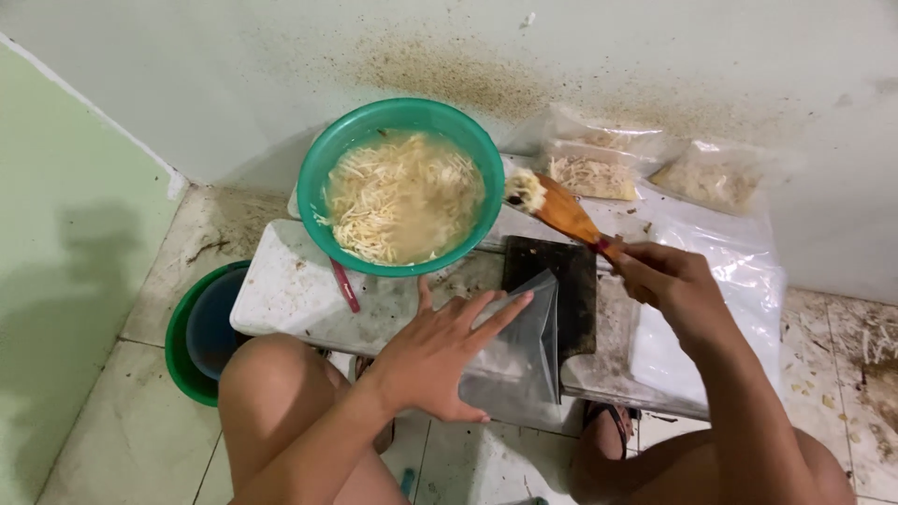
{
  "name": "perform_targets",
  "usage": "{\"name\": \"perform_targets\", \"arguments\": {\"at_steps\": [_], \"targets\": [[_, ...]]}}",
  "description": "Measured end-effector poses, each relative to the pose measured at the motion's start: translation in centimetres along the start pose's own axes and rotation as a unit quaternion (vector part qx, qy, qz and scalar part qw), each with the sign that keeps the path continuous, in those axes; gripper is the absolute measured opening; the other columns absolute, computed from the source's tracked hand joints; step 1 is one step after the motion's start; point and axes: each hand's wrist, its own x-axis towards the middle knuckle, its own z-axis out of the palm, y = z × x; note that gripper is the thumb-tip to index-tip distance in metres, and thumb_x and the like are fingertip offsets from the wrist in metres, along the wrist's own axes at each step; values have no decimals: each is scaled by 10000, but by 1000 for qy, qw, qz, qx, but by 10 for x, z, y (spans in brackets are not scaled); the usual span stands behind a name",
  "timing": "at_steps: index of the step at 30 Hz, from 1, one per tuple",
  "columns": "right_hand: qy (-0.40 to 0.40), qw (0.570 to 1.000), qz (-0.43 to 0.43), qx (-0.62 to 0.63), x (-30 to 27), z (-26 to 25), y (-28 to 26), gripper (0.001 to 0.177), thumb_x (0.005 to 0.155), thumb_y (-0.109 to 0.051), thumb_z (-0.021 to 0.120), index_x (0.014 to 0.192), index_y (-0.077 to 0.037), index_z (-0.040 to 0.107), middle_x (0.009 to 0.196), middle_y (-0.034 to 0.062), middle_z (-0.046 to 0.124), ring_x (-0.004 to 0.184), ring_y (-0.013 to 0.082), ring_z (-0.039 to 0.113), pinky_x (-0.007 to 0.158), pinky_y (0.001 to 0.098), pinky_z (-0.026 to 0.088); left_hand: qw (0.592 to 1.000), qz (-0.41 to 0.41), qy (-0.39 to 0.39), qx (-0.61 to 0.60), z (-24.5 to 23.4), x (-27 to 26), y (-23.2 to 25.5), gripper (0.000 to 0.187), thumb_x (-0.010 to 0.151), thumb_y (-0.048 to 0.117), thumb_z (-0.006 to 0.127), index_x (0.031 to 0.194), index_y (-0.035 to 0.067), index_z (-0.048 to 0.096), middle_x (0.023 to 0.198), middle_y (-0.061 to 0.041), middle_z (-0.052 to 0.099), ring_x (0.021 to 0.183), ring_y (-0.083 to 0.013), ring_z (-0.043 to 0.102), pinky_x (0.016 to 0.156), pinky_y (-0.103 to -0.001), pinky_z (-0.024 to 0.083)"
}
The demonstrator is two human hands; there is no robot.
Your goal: Scooping shredded food material from a bowl into a plastic bag using a wooden spoon
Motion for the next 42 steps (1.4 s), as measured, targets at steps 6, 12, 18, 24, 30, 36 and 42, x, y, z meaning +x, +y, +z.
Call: {"name": "perform_targets", "arguments": {"at_steps": [6, 12, 18, 24, 30, 36, 42], "targets": [[62, 997, 19, -46, -32, -38, 20, 262, 991, -53, 645, 1147, 127, 755, 863, 178, 666, 701, 223, 511, 637, 315, 412, 999, 13, -17, -34, -5, -5, -1, 1576, 502, 550, 1063, 1650, 204, 40, 1611, -175, 340, 1343, -399, 511, 1012, -889, 161], [109, 983, 50, -142, -49, -38, 23, 248, 964, -98, 701, 1105, 78, 803, 792, 178, 668, 694, 226, 506, 570, 322, 334, 999, 1, 4, -51, -9, -2, -6, 1557, 503, 550, 1032, 1656, 220, 39, 1580, -207, 407, 1338, -410, 512, 1096, -789, 200], [138, 972, 35, -186, -42, -56, 49, 241, 982, -118, 707, 1099, 73, 796, 767, 188, 695, 653, 237, 501, 588, 331, 378, 1000, -6, 28, 0, 3, 7, -2, 1593, 499, 653, 1017, 1658, 197, 24, 1555, -185, 417, 1292, -390, 548, 1079, -808, 198], [160, 959, 32, -233, -41, -58, 44, 224, 983, -159, 728, 1115, 1, 814, 771, 163, 718, 598, 216, 463, 547, 326, 337, 997, -15, 51, 60, 15, 17, 1, 1563, 527, 721, 974, 1664, 181, 48, 1509, -165, 436, 1160, -353, 627, 1064, -733, 274], [168, 961, -2, -221, -43, -58, 39, 242, 1007, -179, 717, 1043, 43, 807, 768, 150, 715, 683, 215, 569, 620, 311, 399, 992, -31, 77, 91, 20, 21, 1, 1530, 570, 758, 932, 1664, 158, 46, 1489, -165, 440, 1066, -342, 650, 1047, -784, 257], [153, 967, -24, -200, -43, -59, 37, 184, 995, -116, 733, 1000, 51, 809, 756, 156, 720, 684, 199, 565, 619, 297, 384, 993, -51, 57, 95, 22, 23, -2, 1580, 584, 795, 931, 1660, 145, -26, 1508, -195, 438, 1152, -370, 616, 1013, -809, 282], [135, 963, 15, -235, -49, -42, 15, 206, 956, -166, 759, 979, 18, 850, 693, 160, 736, 528, 190, 419, 513, 307, 306, 992, -46, 66, 99, 17, 23, 0, 1578, 581, 771, 921, 1659, 91, -10, 1469, -237, 474, 1181, -374, 604, 979, -780, 307]]}}
